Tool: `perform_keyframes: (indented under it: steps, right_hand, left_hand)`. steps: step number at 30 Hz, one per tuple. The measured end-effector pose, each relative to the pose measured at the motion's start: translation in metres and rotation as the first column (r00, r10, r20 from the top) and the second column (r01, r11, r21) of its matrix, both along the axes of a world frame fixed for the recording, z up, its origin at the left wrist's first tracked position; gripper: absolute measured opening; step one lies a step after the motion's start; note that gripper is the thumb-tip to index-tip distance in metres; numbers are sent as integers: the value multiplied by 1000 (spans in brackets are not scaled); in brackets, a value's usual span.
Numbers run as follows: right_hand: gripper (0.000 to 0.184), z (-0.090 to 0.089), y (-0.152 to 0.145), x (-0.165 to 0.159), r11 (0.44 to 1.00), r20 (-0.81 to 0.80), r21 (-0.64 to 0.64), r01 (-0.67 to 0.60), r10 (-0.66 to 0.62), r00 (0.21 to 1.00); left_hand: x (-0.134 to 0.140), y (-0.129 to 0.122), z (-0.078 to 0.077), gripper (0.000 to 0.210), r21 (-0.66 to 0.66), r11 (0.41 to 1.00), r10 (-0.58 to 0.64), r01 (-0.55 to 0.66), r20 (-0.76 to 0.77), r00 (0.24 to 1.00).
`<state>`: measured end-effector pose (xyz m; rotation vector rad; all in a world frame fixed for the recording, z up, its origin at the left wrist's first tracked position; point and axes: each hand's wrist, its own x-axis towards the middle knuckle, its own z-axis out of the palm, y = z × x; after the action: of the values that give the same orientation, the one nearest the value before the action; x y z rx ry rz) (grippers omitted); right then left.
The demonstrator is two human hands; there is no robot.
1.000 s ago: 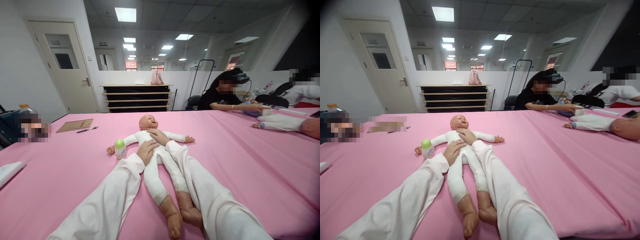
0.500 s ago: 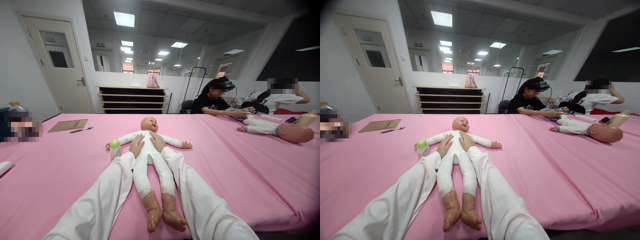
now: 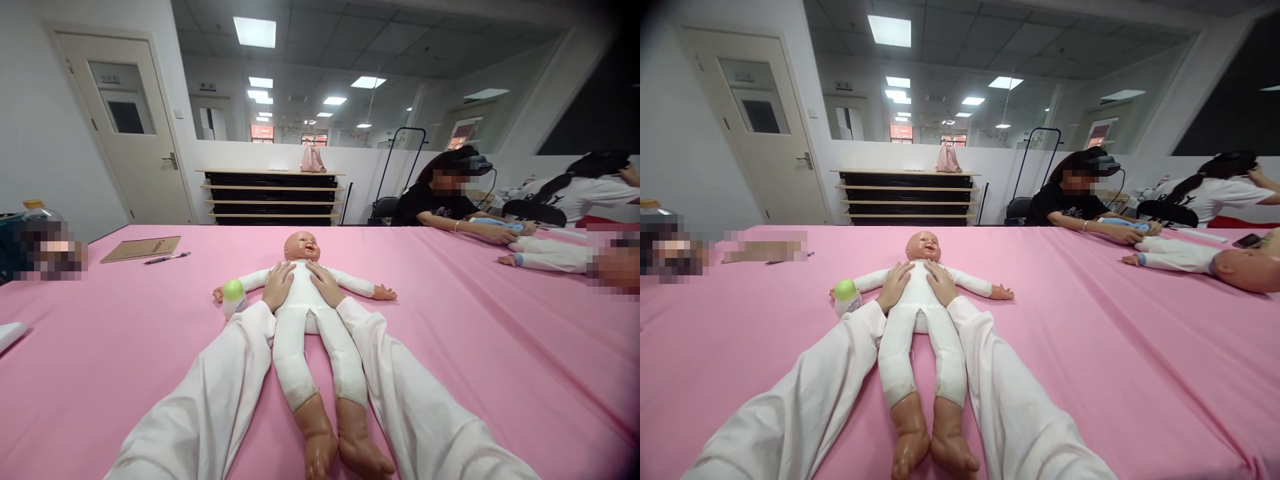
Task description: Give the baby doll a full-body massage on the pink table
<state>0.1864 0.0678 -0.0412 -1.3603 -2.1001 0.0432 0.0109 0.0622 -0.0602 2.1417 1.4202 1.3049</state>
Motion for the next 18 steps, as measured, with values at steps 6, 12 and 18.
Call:
perform_keyframes:
  steps: [6,12,18]
  right_hand:
    - [28,-2,1,10,978,-2,16,206,-206,979]
    - [35,-14,-10,24,888,2,55,456,-457,890]
    - [35,-18,-16,37,819,31,116,562,-569,822]
  left_hand:
    - [-7,-5,3,40,-107,988,106,-114,-81,991]
    - [-14,-16,7,43,-114,914,350,-389,-262,899]
    - [-16,-28,11,39,5,794,584,-608,-287,760]
